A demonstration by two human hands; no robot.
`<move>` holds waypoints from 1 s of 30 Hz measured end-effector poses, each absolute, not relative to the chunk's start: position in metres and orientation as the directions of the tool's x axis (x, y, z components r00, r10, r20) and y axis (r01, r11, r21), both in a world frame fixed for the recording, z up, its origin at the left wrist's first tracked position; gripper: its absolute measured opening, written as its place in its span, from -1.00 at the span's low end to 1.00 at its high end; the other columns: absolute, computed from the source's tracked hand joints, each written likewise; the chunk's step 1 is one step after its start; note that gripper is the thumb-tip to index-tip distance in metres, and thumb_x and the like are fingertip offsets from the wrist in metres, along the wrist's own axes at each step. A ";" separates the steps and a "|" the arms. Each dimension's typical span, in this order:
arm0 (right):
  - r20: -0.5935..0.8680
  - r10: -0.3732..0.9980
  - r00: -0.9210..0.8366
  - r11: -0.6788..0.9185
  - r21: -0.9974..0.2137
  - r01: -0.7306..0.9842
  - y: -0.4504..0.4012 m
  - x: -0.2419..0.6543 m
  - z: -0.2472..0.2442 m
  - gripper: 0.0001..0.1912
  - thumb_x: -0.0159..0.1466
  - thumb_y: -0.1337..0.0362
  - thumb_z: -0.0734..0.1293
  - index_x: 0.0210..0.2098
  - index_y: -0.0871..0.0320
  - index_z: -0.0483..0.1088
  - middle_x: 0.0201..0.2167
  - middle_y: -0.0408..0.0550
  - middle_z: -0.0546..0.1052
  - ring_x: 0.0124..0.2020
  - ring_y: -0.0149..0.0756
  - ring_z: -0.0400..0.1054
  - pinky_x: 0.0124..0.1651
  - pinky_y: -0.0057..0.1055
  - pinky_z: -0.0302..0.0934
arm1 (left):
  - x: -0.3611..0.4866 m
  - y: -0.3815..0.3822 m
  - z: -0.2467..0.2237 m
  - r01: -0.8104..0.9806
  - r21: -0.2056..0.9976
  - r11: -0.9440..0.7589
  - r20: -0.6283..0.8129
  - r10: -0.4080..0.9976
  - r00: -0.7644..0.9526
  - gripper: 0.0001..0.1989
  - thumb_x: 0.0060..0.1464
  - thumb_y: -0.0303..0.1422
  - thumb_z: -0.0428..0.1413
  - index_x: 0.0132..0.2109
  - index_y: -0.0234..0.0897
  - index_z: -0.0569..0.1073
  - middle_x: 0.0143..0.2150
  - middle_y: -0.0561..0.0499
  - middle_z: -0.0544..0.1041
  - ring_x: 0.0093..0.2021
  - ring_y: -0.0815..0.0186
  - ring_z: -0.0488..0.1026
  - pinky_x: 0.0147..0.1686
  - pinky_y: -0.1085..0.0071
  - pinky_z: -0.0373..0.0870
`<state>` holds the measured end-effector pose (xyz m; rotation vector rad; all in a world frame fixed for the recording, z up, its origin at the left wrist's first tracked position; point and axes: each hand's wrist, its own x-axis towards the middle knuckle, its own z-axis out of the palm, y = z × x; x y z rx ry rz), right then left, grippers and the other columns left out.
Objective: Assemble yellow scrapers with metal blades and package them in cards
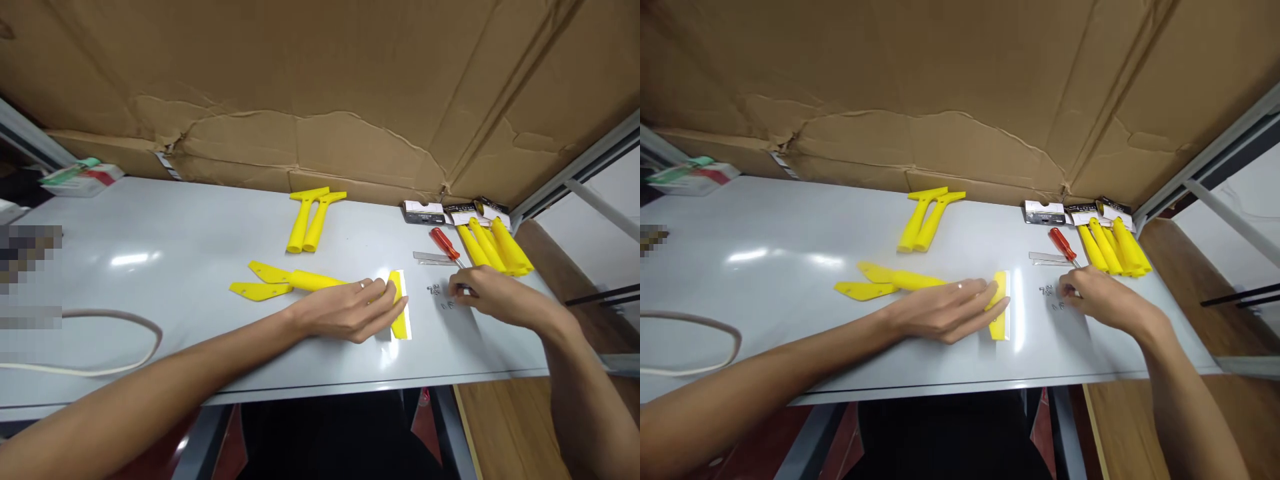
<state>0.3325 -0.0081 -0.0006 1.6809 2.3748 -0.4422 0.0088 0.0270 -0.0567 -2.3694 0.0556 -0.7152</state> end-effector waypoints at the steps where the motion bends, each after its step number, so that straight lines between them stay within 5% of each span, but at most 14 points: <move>1: -0.339 0.879 -0.336 0.301 -0.154 0.941 -0.012 0.334 -0.006 -0.84 0.30 0.35 0.29 -0.27 0.10 0.54 -0.34 -0.03 0.59 -0.29 -0.18 0.43 -0.28 -0.32 0.19 | 0.009 0.028 -0.058 0.137 -0.586 -0.798 0.501 -0.224 0.836 -0.70 0.29 -0.55 0.11 0.13 -0.56 0.48 -0.05 -0.29 0.64 -0.14 0.18 0.60 -0.15 0.31 0.61; 8: -0.339 0.903 -0.263 0.205 -0.197 0.959 -0.019 0.332 -0.018 -0.88 0.32 0.34 0.31 -0.28 0.10 0.52 -0.30 -0.06 0.58 -0.27 -0.19 0.40 -0.23 -0.33 0.16 | 0.005 0.040 -0.066 0.125 -0.533 -0.837 0.603 -0.271 0.750 -0.83 0.30 -0.56 0.06 -0.22 -0.40 0.55 -0.10 -0.23 0.65 -0.14 0.19 0.61 -0.12 0.31 0.63; 18: -0.291 0.920 -0.264 0.200 -0.233 0.952 -0.016 0.334 -0.022 -0.86 0.38 0.28 0.29 -0.30 0.11 0.47 -0.28 -0.06 0.58 -0.26 -0.21 0.41 -0.18 -0.31 0.21 | 0.003 0.043 -0.066 0.120 -0.512 -0.851 0.611 -0.262 0.747 -0.78 0.28 -0.55 0.07 -0.34 -0.32 0.51 -0.25 -0.12 0.60 -0.20 0.20 0.56 -0.29 0.32 0.57; 30: 0.101 0.951 -0.293 0.308 -0.229 0.923 -0.021 0.321 -0.018 -0.83 0.44 0.24 0.29 -0.21 0.09 0.52 -0.32 -0.09 0.62 -0.40 -0.28 0.47 -0.31 -0.35 0.28 | 0.003 0.043 -0.067 0.117 -0.538 -0.835 0.591 -0.274 0.759 -0.75 0.28 -0.53 0.05 -0.37 -0.32 0.50 -0.24 -0.14 0.61 -0.21 0.19 0.56 -0.30 0.32 0.52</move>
